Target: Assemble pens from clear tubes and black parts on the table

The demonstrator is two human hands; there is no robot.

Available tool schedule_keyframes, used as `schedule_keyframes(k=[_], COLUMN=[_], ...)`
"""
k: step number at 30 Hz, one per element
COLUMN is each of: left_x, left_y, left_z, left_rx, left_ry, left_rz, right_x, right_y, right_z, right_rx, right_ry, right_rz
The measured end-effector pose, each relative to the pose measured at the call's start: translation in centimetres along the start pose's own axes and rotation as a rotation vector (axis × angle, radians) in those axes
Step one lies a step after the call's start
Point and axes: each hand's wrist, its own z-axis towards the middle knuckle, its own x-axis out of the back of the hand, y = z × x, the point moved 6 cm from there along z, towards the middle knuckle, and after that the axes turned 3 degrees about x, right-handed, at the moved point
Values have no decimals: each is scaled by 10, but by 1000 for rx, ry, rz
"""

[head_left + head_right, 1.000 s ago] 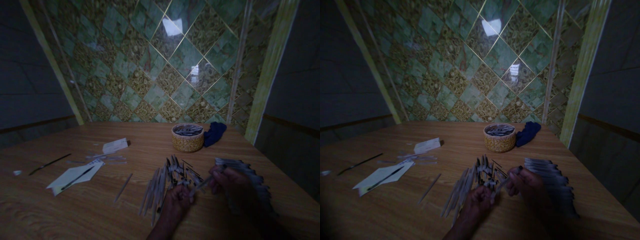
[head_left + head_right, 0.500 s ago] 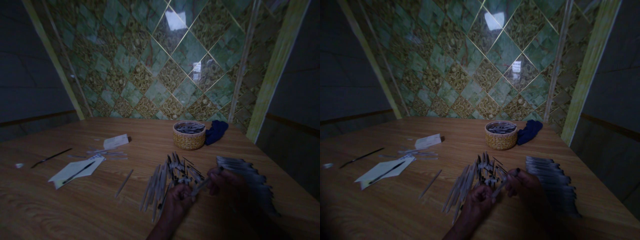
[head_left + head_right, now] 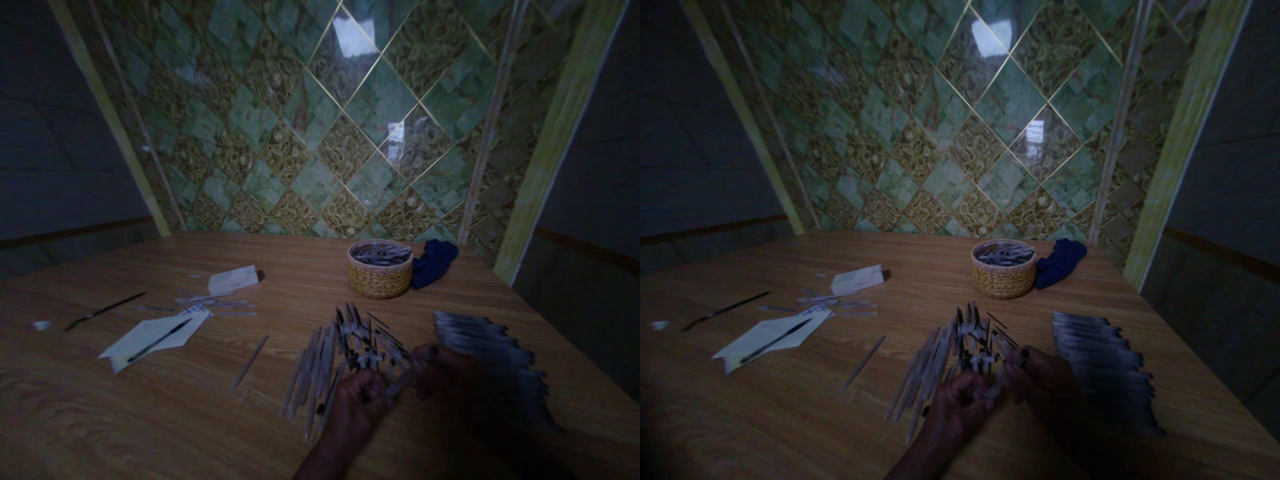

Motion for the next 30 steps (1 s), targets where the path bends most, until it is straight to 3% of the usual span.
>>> schedule_keyframes(k=[6,9,15,22,30], left_x=[-4,-9,-11,-15,-13], left_y=[-5,-4,0,-14,-20], left_z=[-3,-6,-9,-7,-6], left_rx=[16,3,-146,-161,-169], left_ry=[-44,-102,-83,-98,-131], left_rz=[-16,96,425,502,569], right_x=[-5,-9,-25,-45,-50], right_y=[4,6,13,27,28], right_z=[2,1,-2,-6,-7], right_rx=[8,38,51,57,117], right_ry=[-19,-27,-96,-114,-90], right_rz=[34,25,-171,-448,-494])
